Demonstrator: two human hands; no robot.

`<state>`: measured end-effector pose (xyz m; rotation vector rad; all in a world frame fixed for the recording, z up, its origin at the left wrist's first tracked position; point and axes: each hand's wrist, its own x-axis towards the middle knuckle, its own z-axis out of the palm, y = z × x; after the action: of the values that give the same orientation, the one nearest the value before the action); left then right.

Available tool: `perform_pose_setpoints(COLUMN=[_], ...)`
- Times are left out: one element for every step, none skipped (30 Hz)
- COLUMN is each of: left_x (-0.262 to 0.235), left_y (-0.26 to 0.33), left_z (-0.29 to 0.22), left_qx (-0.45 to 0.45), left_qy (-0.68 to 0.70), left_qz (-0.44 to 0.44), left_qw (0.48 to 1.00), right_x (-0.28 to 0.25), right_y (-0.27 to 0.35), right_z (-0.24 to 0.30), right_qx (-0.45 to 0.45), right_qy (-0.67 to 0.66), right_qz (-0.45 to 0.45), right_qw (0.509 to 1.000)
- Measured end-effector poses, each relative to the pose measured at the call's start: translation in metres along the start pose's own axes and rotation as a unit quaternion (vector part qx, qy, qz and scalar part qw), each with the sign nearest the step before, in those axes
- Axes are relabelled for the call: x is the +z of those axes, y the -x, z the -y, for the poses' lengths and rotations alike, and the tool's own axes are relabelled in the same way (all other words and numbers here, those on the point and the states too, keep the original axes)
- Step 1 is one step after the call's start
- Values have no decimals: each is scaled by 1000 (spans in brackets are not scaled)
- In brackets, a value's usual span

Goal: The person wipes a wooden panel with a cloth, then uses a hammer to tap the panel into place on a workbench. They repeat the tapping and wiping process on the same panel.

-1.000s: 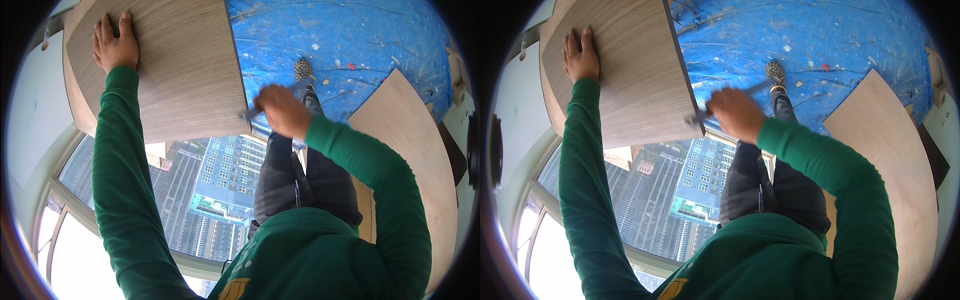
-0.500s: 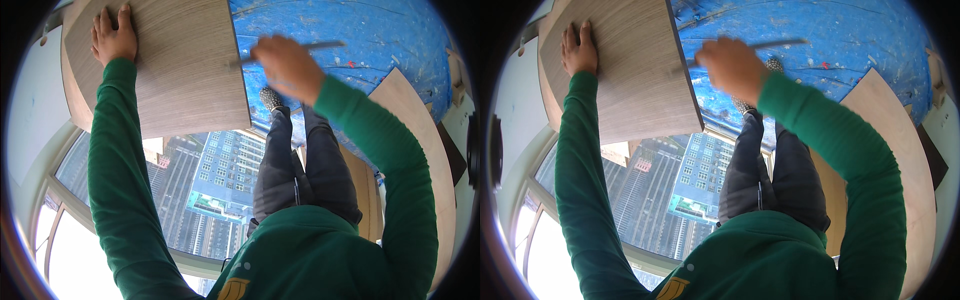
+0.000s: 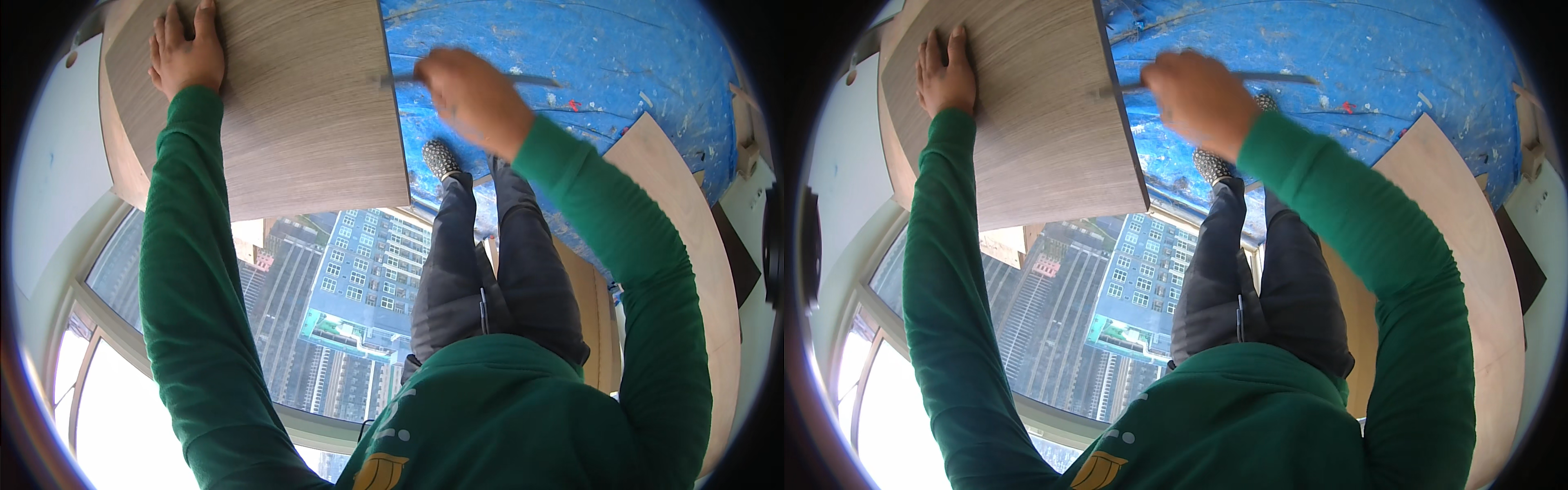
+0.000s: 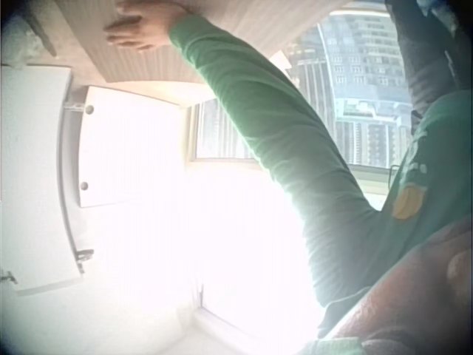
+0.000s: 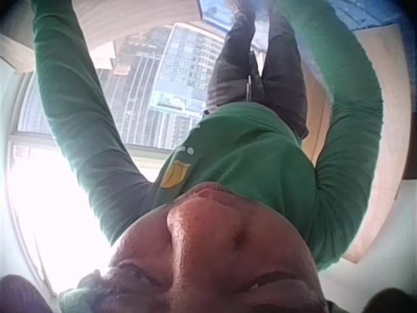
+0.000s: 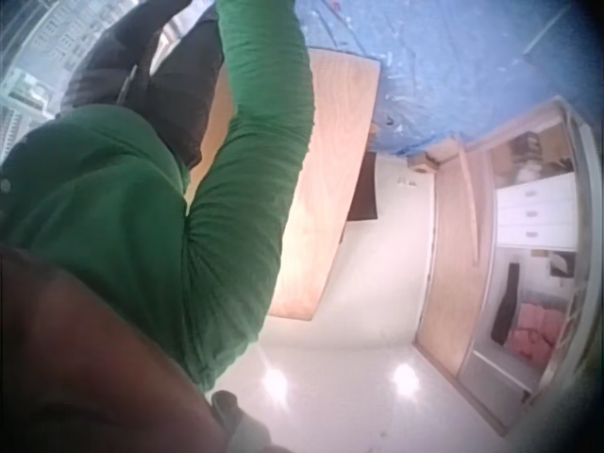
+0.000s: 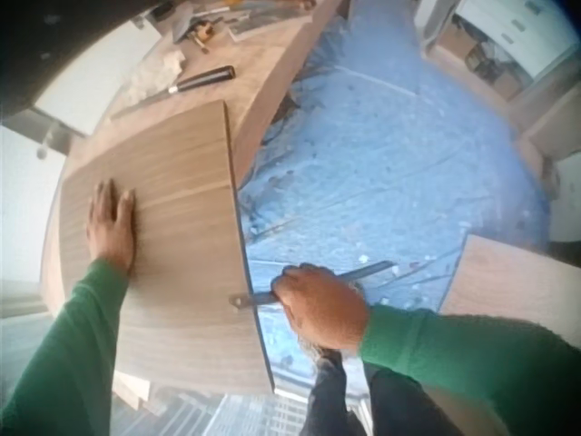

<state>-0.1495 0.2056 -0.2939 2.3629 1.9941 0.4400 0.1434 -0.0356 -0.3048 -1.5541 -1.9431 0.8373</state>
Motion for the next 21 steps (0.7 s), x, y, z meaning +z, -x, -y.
perform_pose_setpoints(left_x=[0,0,0,-1,-1,-1,-1,-1,-2,-2,-2,-2,-1,-1,-1,-1,0,0,0,0,0], left_y=[0,0,0,0,0,1,1,2,2,3,2,2,2,1,1,1,1,1,1,0,0], left_z=[0,0,0,0,0,-1,-2,-3,-3,-3,-4,-4,-3,-3,-2,-2,-1,-1,0,1,1], left_qx=[-2,-4,-7,-13,-18,-22,-27,-32,-36,-34,-32,-29,-27,-24,-22,-22,-22,-22,-19,-15,-12], left_qy=[-2,-4,-6,-9,-12,-16,-11,-8,-4,-4,-3,-2,-2,-3,-3,-2,-1,1,1,0,0], left_qz=[1,2,3,7,10,14,15,17,19,20,20,19,16,13,10,10,10,10,10,11,11], left_qw=[1000,1000,1000,1000,1000,1000,999,999,999,999,999,999,1000,1000,1000,1000,1000,1000,1000,1000,1000], right_x=[5,13,19,27,32,37,40,41,40,39,35,32,29,28,27,27,28,31,33,37,40], right_y=[18,41,69,95,116,132,141,145,142,133,122,108,93,80,68,57,50,46,45,47,53], right_z=[12,25,37,48,52,53,50,45,38,31,24,20,19,21,24,28,31,36,40,45,49], right_qx=[-6,7,-19,-14,-59,-57,-17,31,68,117,212,246,256,259,261,257,251,255,258,237,265], right_qy=[-4,18,23,-32,-42,-93,-162,-220,-241,-246,-262,-281,-307,-333,-356,-379,-403,-407,-413,-430,-415], right_qz=[20,150,221,305,369,348,293,256,189,138,156,159,127,84,82,69,61,56,57,43,69], right_qw=[1000,988,975,952,927,931,942,941,950,952,928,914,908,903,893,887,878,875,872,870,867])
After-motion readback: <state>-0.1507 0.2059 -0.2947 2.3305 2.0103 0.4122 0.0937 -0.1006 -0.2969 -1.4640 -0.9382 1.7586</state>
